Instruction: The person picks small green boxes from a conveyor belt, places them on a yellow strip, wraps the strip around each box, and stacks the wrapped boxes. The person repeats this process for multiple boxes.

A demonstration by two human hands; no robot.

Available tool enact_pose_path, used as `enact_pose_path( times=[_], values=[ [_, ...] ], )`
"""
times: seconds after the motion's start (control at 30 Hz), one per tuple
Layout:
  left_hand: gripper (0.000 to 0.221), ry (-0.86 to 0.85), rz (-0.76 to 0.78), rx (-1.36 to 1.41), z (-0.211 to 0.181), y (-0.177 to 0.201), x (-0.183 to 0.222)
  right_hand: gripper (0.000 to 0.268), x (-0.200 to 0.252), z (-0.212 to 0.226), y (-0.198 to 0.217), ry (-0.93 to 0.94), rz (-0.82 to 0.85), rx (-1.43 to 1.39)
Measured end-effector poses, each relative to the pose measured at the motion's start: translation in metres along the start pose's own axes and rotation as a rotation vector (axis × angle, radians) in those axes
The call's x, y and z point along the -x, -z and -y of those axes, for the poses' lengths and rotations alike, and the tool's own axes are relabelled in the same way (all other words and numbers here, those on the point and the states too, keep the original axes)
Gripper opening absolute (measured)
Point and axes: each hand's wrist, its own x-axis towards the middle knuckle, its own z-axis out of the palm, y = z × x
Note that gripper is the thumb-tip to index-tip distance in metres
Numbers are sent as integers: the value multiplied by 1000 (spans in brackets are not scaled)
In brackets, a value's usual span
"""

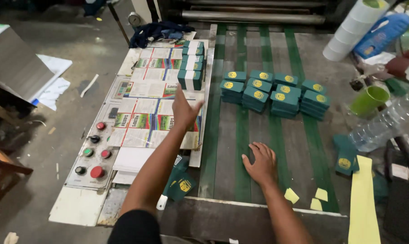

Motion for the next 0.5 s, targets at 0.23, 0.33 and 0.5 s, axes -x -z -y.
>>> enact_pose_path(
  times=[0.23, 0.33, 0.5],
  values=[
    [88, -278, 112, 100, -111, 134, 175, 55, 3, -12, -8, -36, -15, -69],
    [59, -397, 25, 133, -99, 158, 264, 52, 5, -25, -22, -39, -20, -173],
    [29, 139, 114, -87, -36, 145, 363, 35, 10, -28, -25, 61, -156, -219]
  ],
)
